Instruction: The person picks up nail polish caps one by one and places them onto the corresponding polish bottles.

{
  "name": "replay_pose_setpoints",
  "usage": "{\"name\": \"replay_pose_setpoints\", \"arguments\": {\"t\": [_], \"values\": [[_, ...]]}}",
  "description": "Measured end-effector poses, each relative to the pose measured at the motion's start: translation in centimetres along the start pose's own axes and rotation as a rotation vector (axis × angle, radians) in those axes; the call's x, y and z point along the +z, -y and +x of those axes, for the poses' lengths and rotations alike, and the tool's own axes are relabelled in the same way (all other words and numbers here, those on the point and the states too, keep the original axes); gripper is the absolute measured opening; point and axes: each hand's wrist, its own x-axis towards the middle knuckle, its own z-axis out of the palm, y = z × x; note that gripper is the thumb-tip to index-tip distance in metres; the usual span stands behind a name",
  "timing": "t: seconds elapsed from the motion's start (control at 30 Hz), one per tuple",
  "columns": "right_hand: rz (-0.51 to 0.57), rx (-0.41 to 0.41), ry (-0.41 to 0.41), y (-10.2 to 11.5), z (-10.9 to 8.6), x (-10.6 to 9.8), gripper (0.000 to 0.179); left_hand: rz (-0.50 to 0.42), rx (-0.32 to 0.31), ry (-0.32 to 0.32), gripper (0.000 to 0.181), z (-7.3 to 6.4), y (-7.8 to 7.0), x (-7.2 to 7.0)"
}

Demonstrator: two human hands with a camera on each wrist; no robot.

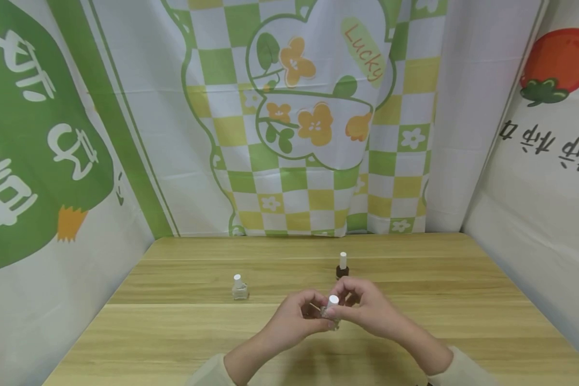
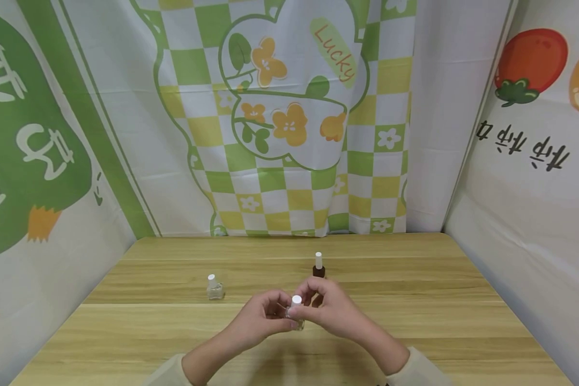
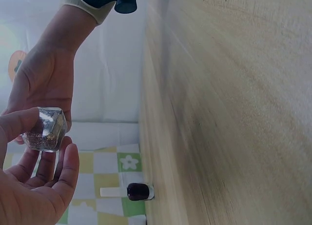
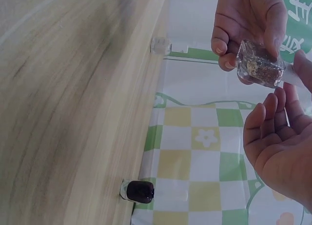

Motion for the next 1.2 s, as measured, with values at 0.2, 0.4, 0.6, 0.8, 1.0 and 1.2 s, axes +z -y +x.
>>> {"name": "replay_pose_setpoints", "arguments": {"t": [0.2, 0.4, 0.6, 0.8, 1.0, 1.2], "values": [[0.008, 0.035, -0.022, -0.09, 0.02, 0.28, 0.017, -0.009, 0.007, 0.004, 0.023, -0.04, 0.0, 0.02], [0.0, 0.021, -0.023, -0.39, 0.02, 0.27, 0.016, 0.0, 0.006, -0.001, 0.023, -0.05, -0.01, -0.01], [-0.021, -0.049, 0.003, -0.47, -0.02, -0.04, 0.018, -0.011, -0.016, -0.022, 0.023, -0.03, -0.03, 0.05], [-0.009, -0.066, 0.006, -0.46, -0.13, -0.11, 0.017, -0.02, -0.022, -0.035, 0.023, -0.02, -0.01, 0.09], [0.021, -0.022, -0.025, -0.26, -0.27, 0.12, 0.013, -0.026, -0.01, -0.036, 0.023, -0.02, 0.04, 0.03], [0.022, 0.014, -0.054, -0.18, -0.25, 0.41, 0.01, -0.024, -0.009, -0.045, 0.023, -0.02, 0.01, 0.03]]}}
